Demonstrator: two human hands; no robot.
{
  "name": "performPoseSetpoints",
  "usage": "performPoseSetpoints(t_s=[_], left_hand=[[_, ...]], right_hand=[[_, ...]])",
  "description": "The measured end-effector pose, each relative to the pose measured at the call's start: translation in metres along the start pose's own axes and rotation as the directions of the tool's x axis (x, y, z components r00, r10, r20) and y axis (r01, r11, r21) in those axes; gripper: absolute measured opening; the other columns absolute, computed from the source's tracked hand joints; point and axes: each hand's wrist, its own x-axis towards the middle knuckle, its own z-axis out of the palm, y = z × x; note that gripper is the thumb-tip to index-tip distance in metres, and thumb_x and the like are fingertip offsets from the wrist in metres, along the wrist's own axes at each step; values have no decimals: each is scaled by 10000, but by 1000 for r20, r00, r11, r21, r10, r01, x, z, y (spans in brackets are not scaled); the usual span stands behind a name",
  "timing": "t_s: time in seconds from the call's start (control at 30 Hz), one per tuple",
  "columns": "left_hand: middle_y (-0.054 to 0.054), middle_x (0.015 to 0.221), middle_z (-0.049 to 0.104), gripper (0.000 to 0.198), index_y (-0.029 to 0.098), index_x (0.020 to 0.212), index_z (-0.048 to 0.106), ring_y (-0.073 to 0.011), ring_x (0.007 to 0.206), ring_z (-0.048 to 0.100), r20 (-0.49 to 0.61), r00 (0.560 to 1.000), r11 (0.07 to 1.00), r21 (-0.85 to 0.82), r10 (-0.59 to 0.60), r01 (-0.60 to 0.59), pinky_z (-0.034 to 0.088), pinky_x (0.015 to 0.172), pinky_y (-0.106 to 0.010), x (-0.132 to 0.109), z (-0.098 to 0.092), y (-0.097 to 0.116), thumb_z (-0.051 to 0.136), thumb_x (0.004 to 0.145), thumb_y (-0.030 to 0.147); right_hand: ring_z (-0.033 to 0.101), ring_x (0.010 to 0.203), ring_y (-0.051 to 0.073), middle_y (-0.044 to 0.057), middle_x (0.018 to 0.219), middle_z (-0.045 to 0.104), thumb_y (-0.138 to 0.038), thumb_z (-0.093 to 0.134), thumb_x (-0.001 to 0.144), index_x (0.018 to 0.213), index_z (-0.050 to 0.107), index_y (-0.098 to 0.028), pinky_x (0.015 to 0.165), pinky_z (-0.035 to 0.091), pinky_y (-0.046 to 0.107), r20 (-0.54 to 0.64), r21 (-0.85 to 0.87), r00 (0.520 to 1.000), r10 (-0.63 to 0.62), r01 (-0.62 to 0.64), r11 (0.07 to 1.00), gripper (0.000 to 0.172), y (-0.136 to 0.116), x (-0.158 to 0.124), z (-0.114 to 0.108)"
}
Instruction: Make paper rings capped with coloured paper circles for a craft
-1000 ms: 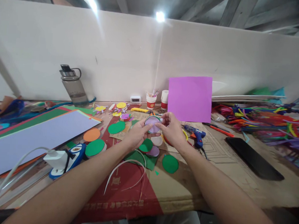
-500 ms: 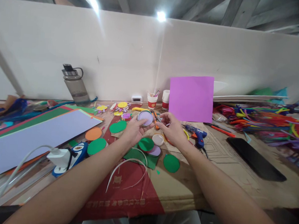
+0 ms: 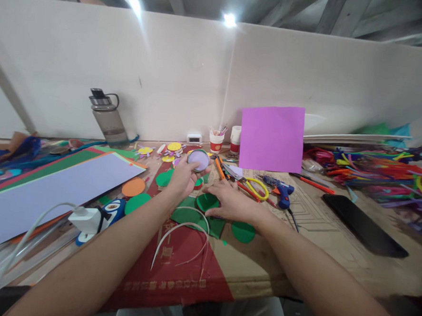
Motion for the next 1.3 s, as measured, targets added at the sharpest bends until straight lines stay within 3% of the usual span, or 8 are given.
performPoseSetpoints(t_s=[0.1,0.17,0.3,0.4,0.6,0.83,1.3], left_hand=[[-93,912,717,179,141,974,581,-226,926,701,-22,999,996,-79,-49,47,568,830,-390,3,-2,2,598,807,202],[-110,913,721,217,126,985,595,-229,922,699,-43,996,991,-112,-84,78,571,812,-384,6,-2,3,549,869,304],[-83,882,724,227,132,986,611,-195,865,695,-72,989,984,-134,-126,115,576,781,-351,4,2,1,501,910,314],[-54,841,720,184,138,968,630,-150,749,671,-58,979,975,-118,-196,188,571,719,-293,-5,8,-5,508,907,261],[-38,918,715,172,152,977,673,-113,717,639,70,974,972,-76,-216,221,529,669,-234,-24,21,-16,569,886,254],[-43,1059,699,246,190,1130,630,-112,797,635,146,968,973,-77,-205,218,512,732,-228,-24,20,-24,540,914,264],[-46,1043,680,264,181,1153,634,-103,794,614,242,955,972,-116,-173,206,493,762,-226,-26,20,-26,536,926,274]], right_hand=[[574,1088,282,119,1164,673,-374,758,753,1216,642,-204,929,425,430,-62,89,997,40,-35,995,507,2,0,-8],[624,1004,245,96,1144,687,-385,746,760,1204,649,-220,885,461,388,-147,174,982,115,-88,981,483,5,0,-15],[634,989,221,74,1153,682,-378,711,786,1198,636,-242,863,490,376,-400,338,883,247,-109,935,441,9,2,-24],[631,1007,217,91,1208,655,-353,720,777,1227,600,-224,872,500,382,-494,398,821,287,-80,914,483,10,4,-22],[591,1099,249,124,1243,613,-289,730,763,1238,586,-206,923,488,414,-565,310,785,253,-82,947,503,10,6,-15],[544,1174,283,143,1240,597,-301,735,770,1244,573,-195,995,447,445,-608,204,775,175,-60,977,512,11,5,-15],[575,1039,259,103,1106,564,-338,739,766,1203,572,-225,910,495,437,-679,124,724,122,-51,991,481,13,6,-8]])
